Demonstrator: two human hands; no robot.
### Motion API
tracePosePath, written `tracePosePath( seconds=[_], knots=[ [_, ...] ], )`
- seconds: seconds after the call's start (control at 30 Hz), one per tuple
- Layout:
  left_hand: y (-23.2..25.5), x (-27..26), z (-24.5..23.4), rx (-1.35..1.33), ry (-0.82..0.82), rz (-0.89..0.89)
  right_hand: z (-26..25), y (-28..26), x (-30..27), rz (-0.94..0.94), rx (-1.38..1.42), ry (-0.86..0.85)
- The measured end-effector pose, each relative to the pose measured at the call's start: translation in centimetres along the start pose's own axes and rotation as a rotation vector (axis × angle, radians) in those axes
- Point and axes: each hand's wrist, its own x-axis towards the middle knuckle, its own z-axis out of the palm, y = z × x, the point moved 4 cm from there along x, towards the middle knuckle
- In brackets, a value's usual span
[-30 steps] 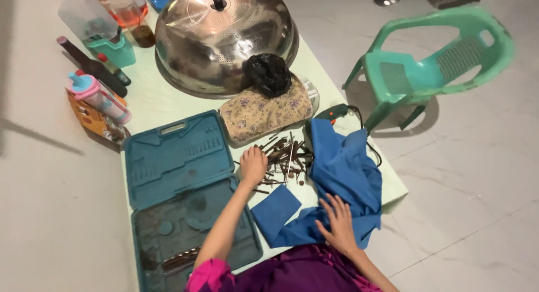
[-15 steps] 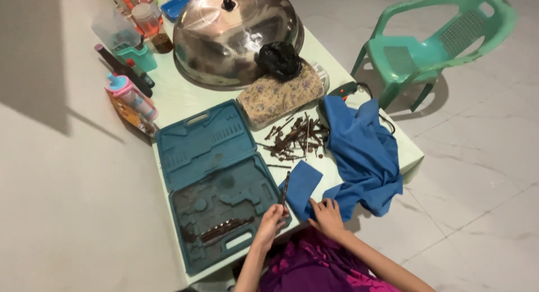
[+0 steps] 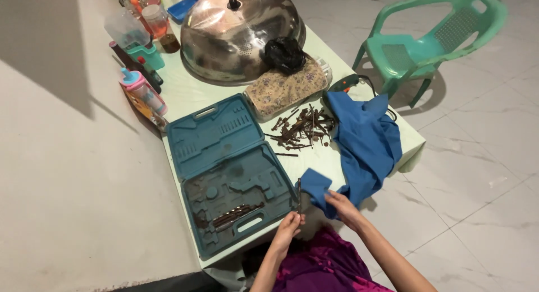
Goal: The person wipes drill bits with a blue cloth and places them into designated slots in a teal toolbox. They handle multiple drill bits one at a time, cleaning each before returning it to the case.
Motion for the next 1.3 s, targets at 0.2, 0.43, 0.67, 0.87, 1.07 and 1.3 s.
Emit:
tracePosePath(
  seconds=[0.2, 0.43, 0.67, 0.87, 1.07, 1.3],
  knots=[
    [2.3, 0.0, 3.2, -0.071, -0.19, 0.112, -1.2, 2.8, -1.1, 0.04, 0.623, -0.159],
    [3.5, -0.8, 5.3, 0.13, -0.213, 0.095, 1.0, -0.7, -6.5, -0.141, 0.641, -0.271],
    [4.1, -2.1, 7.0, 0.173, -0.267, 0.141, 0.7, -1.3, -9.1, -0.048, 0.458, -0.004],
    [1.6, -0.4, 6.7, 0.237, -0.179, 0.223, -0.3, 0.5, -9.4, -0.159, -0.238, 0.4],
    [3.6, -1.6, 7.3, 0.209, -0.029, 0.239, 2.5, -2.7, -12.9, -0.277, -0.156, 0.489],
    [7.0, -4.9, 9.1, 0.307, -0.061, 0.192, 2.0, 3.6, -7.7, -0.244, 0.039, 0.135]
  ],
)
